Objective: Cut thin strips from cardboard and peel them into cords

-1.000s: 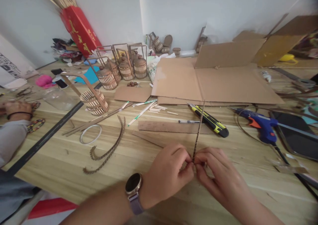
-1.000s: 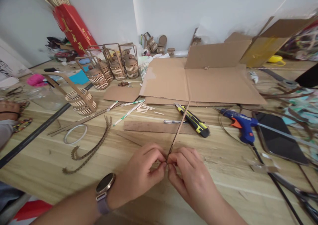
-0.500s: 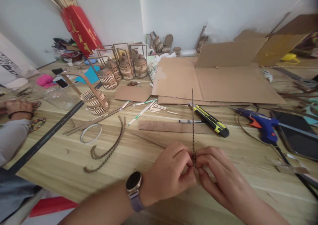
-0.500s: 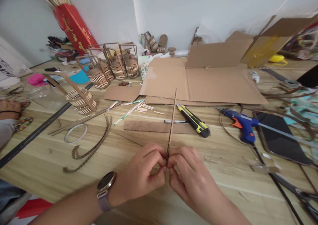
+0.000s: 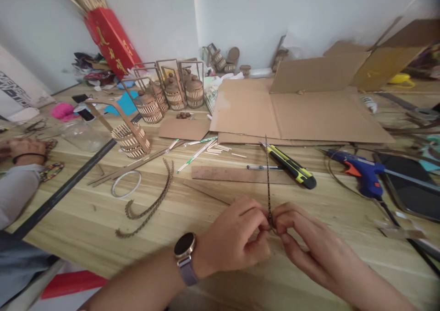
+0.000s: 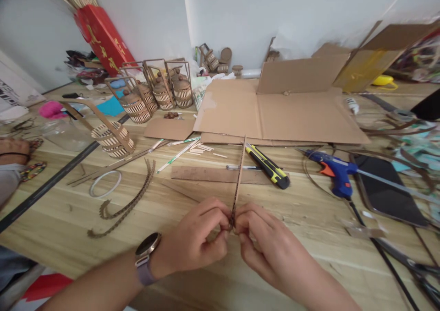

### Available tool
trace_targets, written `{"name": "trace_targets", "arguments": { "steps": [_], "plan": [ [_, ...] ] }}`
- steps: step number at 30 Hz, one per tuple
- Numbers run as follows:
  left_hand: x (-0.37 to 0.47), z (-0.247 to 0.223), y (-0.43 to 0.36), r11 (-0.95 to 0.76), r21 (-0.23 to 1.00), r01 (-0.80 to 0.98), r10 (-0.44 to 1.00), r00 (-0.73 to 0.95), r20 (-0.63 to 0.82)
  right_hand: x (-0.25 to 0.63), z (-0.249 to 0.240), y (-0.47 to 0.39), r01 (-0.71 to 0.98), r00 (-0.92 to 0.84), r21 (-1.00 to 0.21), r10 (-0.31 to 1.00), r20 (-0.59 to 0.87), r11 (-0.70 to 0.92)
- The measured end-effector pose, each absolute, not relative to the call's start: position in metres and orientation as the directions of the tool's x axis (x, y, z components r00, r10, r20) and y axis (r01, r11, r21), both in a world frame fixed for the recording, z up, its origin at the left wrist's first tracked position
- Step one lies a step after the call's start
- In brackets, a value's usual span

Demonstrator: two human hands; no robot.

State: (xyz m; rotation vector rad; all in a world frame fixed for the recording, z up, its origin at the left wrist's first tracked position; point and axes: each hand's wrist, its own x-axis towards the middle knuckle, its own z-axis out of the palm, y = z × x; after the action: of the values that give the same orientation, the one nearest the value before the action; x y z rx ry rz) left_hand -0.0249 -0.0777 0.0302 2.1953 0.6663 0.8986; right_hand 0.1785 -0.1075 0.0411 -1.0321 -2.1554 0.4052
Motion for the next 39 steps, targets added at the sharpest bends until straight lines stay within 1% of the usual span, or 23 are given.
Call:
{"name": "trace_targets", "arguments": {
  "steps": [3, 7, 9, 12, 15, 18, 24, 29, 33, 39],
  "plan": [
    [-0.0242, 0.0332, -0.0789, -0.605, 0.781, 0.155, 0.690, 0.590, 0.418, 0.1775, 0.0445, -0.1066, 0.541, -0.416, -0.538, 0.761, 0.497, 0.647],
    [-0.0234, 0.0365, -0.0806, -0.526, 0.841, 0.130, 0.755, 0.527, 0.391, 0.1758, 0.0462, -0.1062, 0.600, -0.374, -0.423, 0.706, 0.602, 0.679],
    [-0.0232, 0.0374, -0.0812, -0.493, 0.863, 0.113, 0.769, 0.521, 0.370, 0.1749, 0.0454, -0.1065, 0.634, -0.340, -0.371, 0.676, 0.654, 0.678],
    [-0.0230, 0.0385, -0.0815, -0.448, 0.889, 0.098, 0.782, 0.525, 0.336, 0.1730, 0.0449, -0.1074, 0.648, -0.302, -0.361, 0.661, 0.687, 0.671],
    [-0.0230, 0.0395, -0.0805, -0.364, 0.927, 0.093, 0.808, 0.526, 0.265, 0.1713, 0.0461, -0.1078, 0.641, -0.303, -0.369, 0.664, 0.683, 0.673],
    [-0.0230, 0.0405, -0.0787, -0.314, 0.945, 0.093, 0.826, 0.519, 0.223, 0.1712, 0.0472, -0.1075, 0.633, -0.303, -0.386, 0.674, 0.674, 0.671],
    [-0.0217, 0.0399, -0.0783, -0.387, 0.921, 0.041, 0.808, 0.497, 0.317, 0.1724, 0.0469, -0.1062, 0.618, -0.291, -0.415, 0.684, 0.669, 0.668],
    [-0.0210, 0.0366, -0.0811, -0.432, 0.899, 0.069, 0.800, 0.490, 0.347, 0.1720, 0.0473, -0.1062, 0.616, -0.274, -0.439, 0.700, 0.660, 0.654],
    [-0.0214, 0.0345, -0.0817, -0.456, 0.888, 0.065, 0.783, 0.504, 0.365, 0.1730, 0.0444, -0.1074, 0.595, -0.224, -0.518, 0.746, 0.627, 0.615],
    [-0.0222, 0.0348, -0.0822, -0.445, 0.893, 0.067, 0.778, 0.523, 0.348, 0.1742, 0.0410, -0.1094, 0.533, -0.125, -0.668, 0.829, 0.544, 0.519]
  ]
}}
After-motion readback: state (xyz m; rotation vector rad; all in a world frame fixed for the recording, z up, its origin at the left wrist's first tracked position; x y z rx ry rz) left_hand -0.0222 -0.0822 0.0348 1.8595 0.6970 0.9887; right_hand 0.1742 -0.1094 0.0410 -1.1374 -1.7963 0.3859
